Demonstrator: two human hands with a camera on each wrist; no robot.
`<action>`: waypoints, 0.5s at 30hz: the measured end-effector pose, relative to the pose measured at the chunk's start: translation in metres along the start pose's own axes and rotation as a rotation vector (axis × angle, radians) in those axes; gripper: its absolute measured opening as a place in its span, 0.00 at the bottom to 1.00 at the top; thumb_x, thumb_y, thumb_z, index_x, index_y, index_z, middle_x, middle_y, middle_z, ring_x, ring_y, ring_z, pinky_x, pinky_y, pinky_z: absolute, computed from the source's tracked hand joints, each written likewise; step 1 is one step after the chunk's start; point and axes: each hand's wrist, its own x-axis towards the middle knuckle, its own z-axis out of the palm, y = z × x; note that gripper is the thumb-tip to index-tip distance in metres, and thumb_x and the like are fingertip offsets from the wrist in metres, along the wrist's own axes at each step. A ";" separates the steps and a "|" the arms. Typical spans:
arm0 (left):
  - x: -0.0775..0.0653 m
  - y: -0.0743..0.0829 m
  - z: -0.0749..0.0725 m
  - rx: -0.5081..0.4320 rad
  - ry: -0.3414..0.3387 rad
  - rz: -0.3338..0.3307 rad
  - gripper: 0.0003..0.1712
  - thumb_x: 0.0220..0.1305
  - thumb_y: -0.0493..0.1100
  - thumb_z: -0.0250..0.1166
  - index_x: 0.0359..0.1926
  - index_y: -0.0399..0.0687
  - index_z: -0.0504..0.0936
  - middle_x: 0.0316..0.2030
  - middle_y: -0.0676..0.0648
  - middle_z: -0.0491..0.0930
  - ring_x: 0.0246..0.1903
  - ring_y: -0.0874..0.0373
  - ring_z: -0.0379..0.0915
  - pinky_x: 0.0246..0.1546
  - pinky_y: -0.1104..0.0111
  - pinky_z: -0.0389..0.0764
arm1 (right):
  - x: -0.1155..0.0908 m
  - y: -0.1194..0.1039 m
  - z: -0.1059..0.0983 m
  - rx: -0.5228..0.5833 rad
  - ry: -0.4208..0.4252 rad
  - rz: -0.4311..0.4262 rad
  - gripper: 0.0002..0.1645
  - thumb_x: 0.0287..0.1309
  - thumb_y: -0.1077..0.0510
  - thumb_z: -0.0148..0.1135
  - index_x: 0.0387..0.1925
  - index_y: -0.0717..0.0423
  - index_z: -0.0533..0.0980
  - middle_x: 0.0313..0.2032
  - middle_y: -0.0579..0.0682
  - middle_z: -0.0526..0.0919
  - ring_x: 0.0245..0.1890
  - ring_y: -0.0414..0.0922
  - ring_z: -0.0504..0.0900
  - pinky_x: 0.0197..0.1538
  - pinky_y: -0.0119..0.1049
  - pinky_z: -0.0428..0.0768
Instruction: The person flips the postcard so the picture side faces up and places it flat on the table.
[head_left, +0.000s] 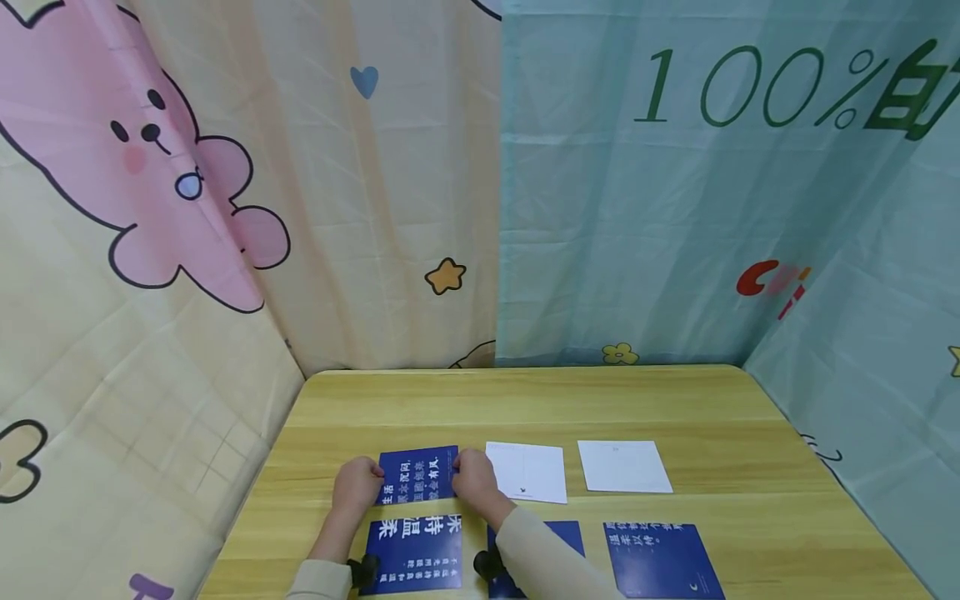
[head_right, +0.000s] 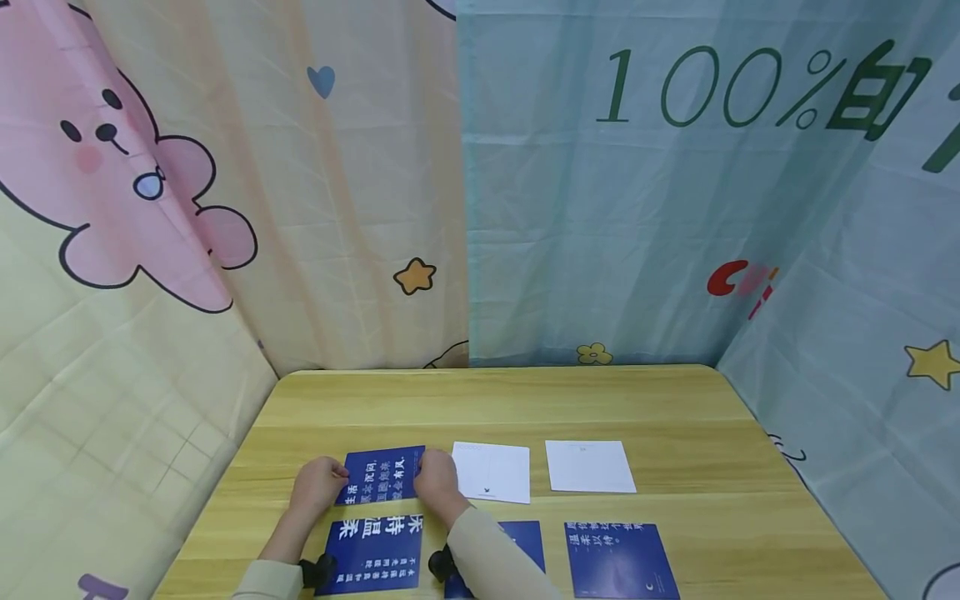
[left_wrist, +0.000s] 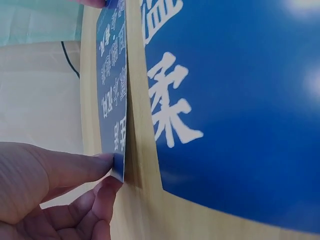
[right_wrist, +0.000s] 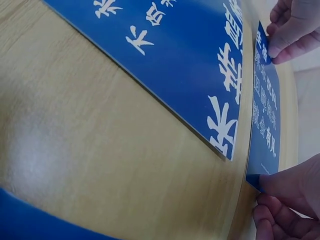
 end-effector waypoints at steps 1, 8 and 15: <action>0.000 0.000 0.000 0.018 0.003 0.005 0.02 0.49 0.30 0.64 0.24 0.32 0.81 0.23 0.42 0.78 0.23 0.51 0.73 0.24 0.60 0.75 | 0.000 0.000 0.000 0.003 -0.004 0.009 0.08 0.40 0.72 0.62 0.28 0.65 0.80 0.27 0.53 0.81 0.28 0.47 0.79 0.33 0.38 0.78; -0.001 -0.002 -0.001 0.055 0.011 -0.030 0.02 0.49 0.31 0.64 0.23 0.34 0.81 0.24 0.41 0.78 0.23 0.50 0.73 0.26 0.58 0.75 | -0.001 -0.002 0.000 0.007 -0.003 0.026 0.09 0.40 0.73 0.62 0.29 0.65 0.81 0.27 0.54 0.81 0.28 0.47 0.79 0.32 0.38 0.78; 0.000 -0.006 -0.001 0.046 0.005 -0.003 0.02 0.48 0.31 0.64 0.22 0.36 0.80 0.23 0.42 0.78 0.22 0.51 0.71 0.23 0.60 0.73 | 0.000 -0.001 0.001 -0.006 -0.007 0.033 0.09 0.41 0.72 0.62 0.30 0.65 0.80 0.28 0.53 0.81 0.29 0.47 0.79 0.34 0.39 0.78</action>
